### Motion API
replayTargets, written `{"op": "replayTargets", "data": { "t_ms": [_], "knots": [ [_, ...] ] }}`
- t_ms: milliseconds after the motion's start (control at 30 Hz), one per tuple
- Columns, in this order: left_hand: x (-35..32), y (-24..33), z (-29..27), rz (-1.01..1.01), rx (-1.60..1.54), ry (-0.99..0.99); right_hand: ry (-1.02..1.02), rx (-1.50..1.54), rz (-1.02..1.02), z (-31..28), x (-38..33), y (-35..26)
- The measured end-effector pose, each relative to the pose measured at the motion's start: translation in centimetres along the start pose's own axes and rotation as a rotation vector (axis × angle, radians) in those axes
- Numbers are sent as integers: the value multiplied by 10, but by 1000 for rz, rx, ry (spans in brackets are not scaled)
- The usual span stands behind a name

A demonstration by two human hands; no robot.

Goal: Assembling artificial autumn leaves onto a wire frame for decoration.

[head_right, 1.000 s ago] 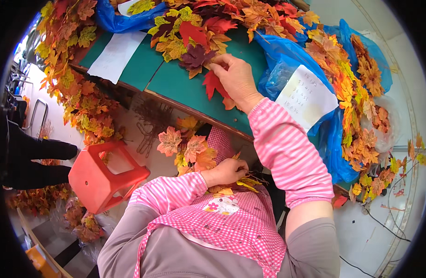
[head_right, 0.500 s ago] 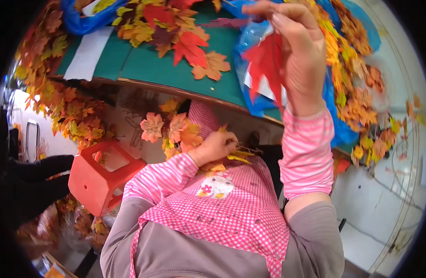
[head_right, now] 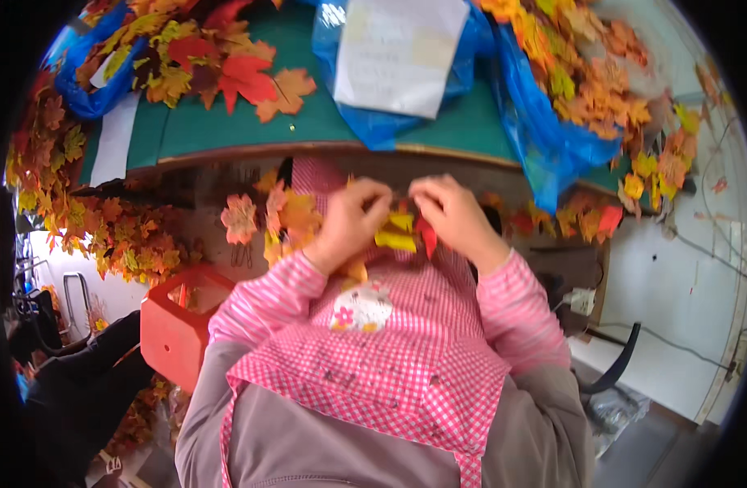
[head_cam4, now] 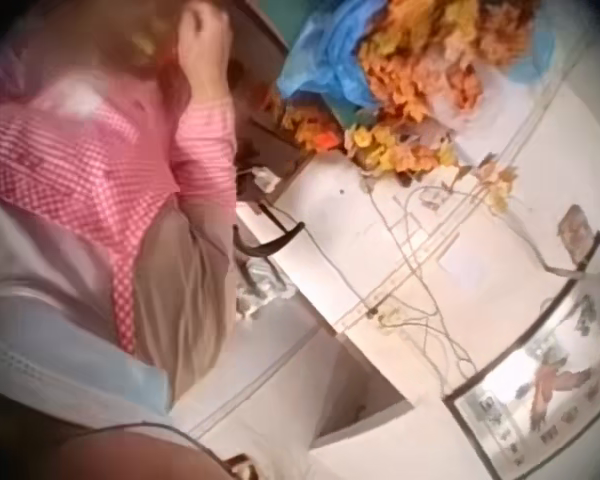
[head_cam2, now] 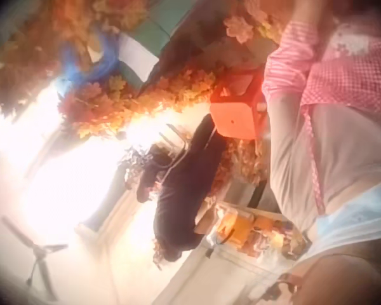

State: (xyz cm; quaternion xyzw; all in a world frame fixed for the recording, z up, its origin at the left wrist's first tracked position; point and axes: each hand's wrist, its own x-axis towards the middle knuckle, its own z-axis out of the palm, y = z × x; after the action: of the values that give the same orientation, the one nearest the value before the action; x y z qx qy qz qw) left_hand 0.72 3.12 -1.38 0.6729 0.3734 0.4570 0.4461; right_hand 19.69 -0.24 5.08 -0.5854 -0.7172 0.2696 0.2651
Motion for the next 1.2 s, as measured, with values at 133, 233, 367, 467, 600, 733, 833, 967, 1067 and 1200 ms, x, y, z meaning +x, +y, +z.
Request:
{"op": "replayTargets", "data": {
  "t_ms": [133, 233, 367, 467, 600, 733, 833, 967, 1067, 1200],
  "knots": [
    [11, 12, 0, -60, -79, 18, 53, 58, -36, -8, 12, -3],
    [11, 16, 3, -96, -47, -6, 61, 100, -30, -11, 10, 0],
    [5, 20, 8, -145, -54, 9, 133, 80, -62, -10, 9, 1],
    [2, 20, 9, -153, -51, -1, 128, 52, -104, -10, 8, 1],
    [3, 21, 8, -175, -60, -4, 112, 20, -135, -11, 9, 3],
    [7, 21, 8, -156, -9, -19, 90, -69, -182, -8, 10, 7],
    [8, 20, 7, -139, 3, -22, 89, -113, -205, -9, 12, 5],
    [8, 19, 6, -121, 70, -17, 136, -179, -258, -2, 10, 3],
    [7, 18, 5, -97, 51, -16, 117, -199, -276, 1, 9, 3],
    [7, 21, 4, -70, 47, -24, 164, -134, -224, 5, 7, 2]
  ]
}}
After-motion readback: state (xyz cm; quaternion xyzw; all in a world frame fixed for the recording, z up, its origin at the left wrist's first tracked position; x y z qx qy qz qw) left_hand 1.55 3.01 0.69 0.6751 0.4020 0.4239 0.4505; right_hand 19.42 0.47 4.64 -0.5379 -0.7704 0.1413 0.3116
